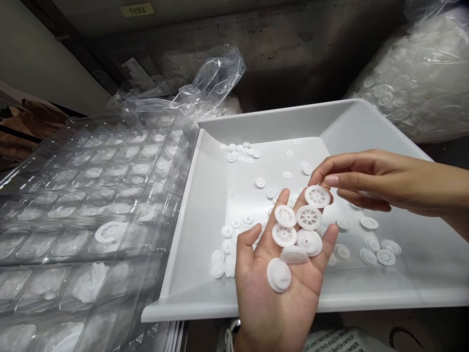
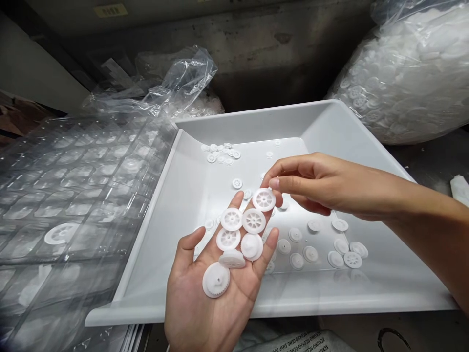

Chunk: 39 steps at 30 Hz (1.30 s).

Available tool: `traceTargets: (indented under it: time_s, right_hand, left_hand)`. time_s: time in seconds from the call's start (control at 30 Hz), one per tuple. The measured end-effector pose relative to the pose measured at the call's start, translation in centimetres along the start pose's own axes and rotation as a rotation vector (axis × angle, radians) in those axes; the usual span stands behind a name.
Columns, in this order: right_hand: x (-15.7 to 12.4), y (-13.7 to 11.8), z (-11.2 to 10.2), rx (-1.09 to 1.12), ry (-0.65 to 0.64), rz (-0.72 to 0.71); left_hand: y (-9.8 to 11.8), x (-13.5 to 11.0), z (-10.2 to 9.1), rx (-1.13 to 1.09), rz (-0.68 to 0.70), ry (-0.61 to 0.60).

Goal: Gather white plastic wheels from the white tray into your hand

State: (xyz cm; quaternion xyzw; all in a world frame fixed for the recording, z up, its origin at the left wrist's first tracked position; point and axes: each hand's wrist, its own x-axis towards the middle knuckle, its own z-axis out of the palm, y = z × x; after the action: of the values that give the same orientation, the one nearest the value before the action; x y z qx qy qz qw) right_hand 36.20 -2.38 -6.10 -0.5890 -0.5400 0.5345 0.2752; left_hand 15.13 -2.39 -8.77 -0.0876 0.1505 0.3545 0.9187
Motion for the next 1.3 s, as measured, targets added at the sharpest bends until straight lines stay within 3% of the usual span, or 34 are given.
traceTargets:
  time_s: [0.7,0.8,1.0,1.07,1.17,1.3]
  right_hand:
    - [-0.1,-0.7,0.9,-0.043,0.048,-0.018]
    - [0.3,-0.5,0.8,0.149,0.064,-0.009]
    - [0.6,-0.7,0.8,0.914,0.122,-0.11]
    - [0.5,-0.8,1.3,0.977,0.11,-0.11]
    - [0.4,-0.5,2.2,0.69,0.136,-0.101]
    - [0.1,-0.2,3.1,-0.025,0.207,-0.111]
  left_hand:
    - [-0.2,0.0,0.2,0.061,0.002,0.039]
    - [-0.1,0.0,0.2,0.077,-0.003,0.027]
    - [0.1,0.0,0.1,0.054,0.021,0.016]
    - [0.1,0.1,0.1,0.039,0.046,0.04]
    - [0.0,0.1,0.1,0.026,0.076,0.065]
    - [-0.2,0.1,0.2,0.0,0.084,0.082]
